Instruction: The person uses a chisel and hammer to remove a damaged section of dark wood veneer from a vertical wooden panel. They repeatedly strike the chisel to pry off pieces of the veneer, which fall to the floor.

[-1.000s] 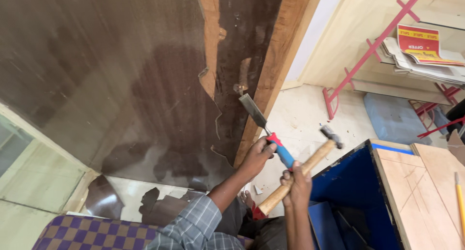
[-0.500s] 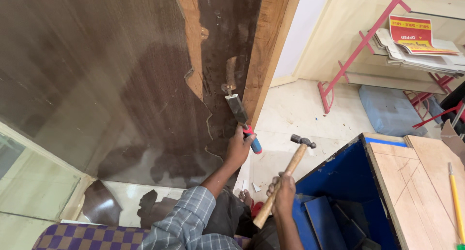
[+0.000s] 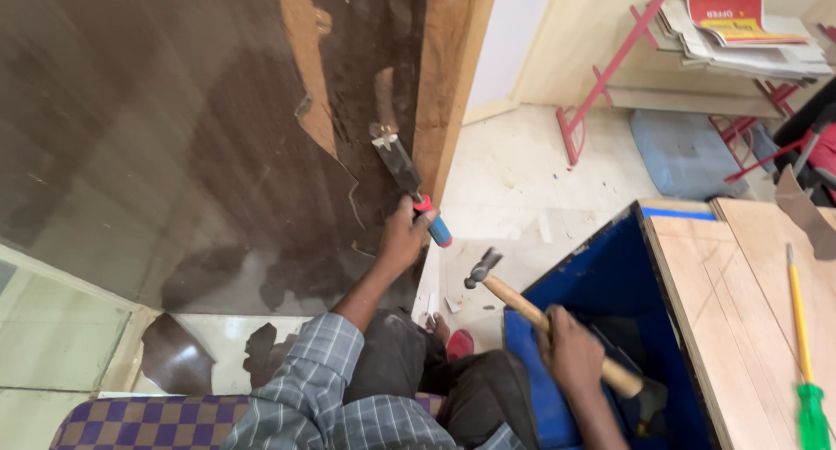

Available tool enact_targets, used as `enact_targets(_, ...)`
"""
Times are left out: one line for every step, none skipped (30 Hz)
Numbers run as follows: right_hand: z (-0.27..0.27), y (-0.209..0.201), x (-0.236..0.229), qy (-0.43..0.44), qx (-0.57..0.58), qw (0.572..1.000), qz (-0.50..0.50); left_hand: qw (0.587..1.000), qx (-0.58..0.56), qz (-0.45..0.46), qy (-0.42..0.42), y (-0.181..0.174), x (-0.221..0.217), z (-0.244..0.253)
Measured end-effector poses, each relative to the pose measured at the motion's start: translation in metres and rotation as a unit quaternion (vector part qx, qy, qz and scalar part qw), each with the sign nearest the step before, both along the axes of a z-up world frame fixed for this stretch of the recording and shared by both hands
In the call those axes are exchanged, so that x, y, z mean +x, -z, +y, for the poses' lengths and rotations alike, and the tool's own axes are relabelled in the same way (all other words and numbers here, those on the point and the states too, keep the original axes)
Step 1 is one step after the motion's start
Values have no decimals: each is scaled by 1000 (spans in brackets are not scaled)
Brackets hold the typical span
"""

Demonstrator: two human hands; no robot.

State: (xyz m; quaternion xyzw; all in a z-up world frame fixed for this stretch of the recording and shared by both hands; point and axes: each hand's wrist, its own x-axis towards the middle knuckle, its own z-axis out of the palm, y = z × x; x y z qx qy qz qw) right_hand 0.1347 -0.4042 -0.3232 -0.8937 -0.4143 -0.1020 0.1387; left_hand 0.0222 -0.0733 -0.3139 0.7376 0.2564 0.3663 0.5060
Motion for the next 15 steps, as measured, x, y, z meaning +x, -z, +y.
enact_targets(-1,-10,10,-26,-56,998,-23,1000,-1,4,-1,-1,0,-1)
enact_targets(1,-17,18,-53,-112,991,-45,1000,-3,8,-3,-1,0,-1)
enact_targets(6,-22,21,-70,-157,982,-72,1000,-4,12,-5,-1,-1,-3)
enact_targets(13,-26,26,-88,-202,970,-100,1000,-1,15,-6,-3,-1,-3)
enact_targets(20,-30,29,-107,-245,955,-128,1000,2,18,-8,-3,-1,-3)
enact_targets(29,-33,32,-132,-270,943,-143,1000,7,20,-10,-5,-1,-3)
enact_targets(39,-37,33,-157,-296,929,-159,1000,2,19,-7,-5,-2,-4)
enact_targets(49,-41,33,-182,-319,914,-175,1000,-2,17,-5,-6,-3,-4)
enact_targets(56,-47,31,-194,-318,907,-197,1000,-6,14,-4,-6,-4,-5)
enact_targets(65,-54,29,-207,-315,899,-221,1000,7,12,-8,-7,-4,-4)
enact_targets(74,-61,27,-219,-312,891,-245,1000,20,10,-13,-9,-4,-5)
enact_targets(79,-68,23,-213,-276,904,-248,999,31,10,-18,-10,-3,-5)
enact_targets(81,-75,20,-206,-239,915,-251,999,22,5,-23,-12,-2,-3)
enact_targets(84,-79,17,-200,-202,925,-252,1000,13,2,-26,-13,-2,-2)
enact_targets(87,-83,16,-195,-206,929,-235,1000,4,-1,-29,-15,-2,-1)
